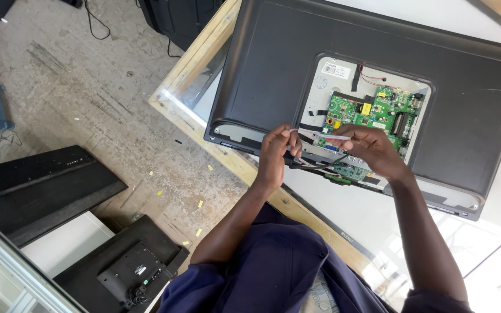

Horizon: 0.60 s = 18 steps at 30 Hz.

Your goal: The person cuts a piece of black tape with scissors and applies it to a circuit board inside a disassembled television. They then connect a white ribbon cable to the board and plug a power cord into the back of the device.

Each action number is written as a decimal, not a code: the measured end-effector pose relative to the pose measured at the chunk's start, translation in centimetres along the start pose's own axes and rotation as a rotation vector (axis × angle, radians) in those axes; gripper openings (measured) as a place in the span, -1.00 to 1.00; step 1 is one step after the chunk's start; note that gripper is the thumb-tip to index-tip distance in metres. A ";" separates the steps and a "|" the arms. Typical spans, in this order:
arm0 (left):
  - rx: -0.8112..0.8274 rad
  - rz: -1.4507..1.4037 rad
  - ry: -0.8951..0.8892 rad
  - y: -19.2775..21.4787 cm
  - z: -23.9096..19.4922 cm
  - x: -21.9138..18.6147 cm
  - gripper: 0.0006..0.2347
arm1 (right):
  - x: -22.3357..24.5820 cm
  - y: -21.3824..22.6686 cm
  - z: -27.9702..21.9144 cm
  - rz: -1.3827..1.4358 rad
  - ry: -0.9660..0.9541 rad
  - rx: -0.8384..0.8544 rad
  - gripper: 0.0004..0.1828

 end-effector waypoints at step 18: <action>-0.023 0.109 0.045 2.9 2.6 3.6 -0.73 | 0.2 -0.1 -0.3 -0.416 -0.098 -0.086 -0.67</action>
Point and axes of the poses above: each hand's wrist, its own z-axis towards the middle knuckle, its own y-axis out of the back of the hand, x = y × z, the point moved 3 cm from there along z, towards the middle knuckle, and after that the axes turned 14 degrees about z, right-handed, at the moved point
